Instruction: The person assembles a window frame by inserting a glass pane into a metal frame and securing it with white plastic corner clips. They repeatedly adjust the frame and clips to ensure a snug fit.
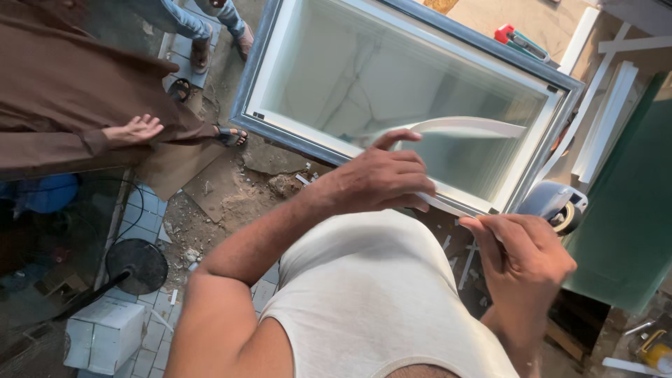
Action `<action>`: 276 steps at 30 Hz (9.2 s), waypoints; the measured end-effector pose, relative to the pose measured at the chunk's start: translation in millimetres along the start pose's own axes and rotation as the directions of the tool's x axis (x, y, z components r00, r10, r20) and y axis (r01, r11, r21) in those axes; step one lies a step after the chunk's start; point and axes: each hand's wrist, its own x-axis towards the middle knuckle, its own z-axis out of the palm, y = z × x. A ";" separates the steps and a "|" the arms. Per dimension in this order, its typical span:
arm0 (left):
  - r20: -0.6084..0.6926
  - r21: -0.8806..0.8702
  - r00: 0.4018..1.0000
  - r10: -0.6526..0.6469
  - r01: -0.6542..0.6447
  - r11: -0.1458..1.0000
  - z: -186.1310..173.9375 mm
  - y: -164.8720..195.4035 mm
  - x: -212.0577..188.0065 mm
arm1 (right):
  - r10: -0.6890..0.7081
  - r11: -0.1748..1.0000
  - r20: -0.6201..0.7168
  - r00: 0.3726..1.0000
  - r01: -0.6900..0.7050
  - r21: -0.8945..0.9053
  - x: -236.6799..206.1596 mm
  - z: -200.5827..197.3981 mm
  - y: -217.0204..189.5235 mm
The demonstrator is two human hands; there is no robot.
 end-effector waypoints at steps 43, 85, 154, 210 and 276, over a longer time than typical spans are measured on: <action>-0.215 -0.955 0.628 -0.748 0.025 0.296 -136.7 -146.4 -63.8 | 0.811 0.550 -0.140 0.568 -0.822 -0.150 -89.0 98.7 230.7; 0.131 -0.011 0.976 0.173 -0.173 0.985 14.9 -42.1 63.6 | -0.360 0.933 -0.244 0.901 0.351 -0.078 14.8 18.2 39.7; 0.446 -0.622 0.818 -0.363 0.575 0.531 118.3 -40.0 77.3 | 0.875 -0.196 0.267 0.403 -0.210 0.958 -53.5 34.3 153.2; -0.458 0.425 0.807 -0.373 0.567 0.706 -91.5 -271.1 -33.3 | -0.010 0.929 -0.392 0.920 -0.136 -0.344 135.3 121.8 262.6; 0.210 0.214 0.961 -0.178 0.133 0.968 221.2 -65.5 139.0 | 0.647 0.725 0.110 0.754 -0.654 0.216 -2.8 43.6 233.1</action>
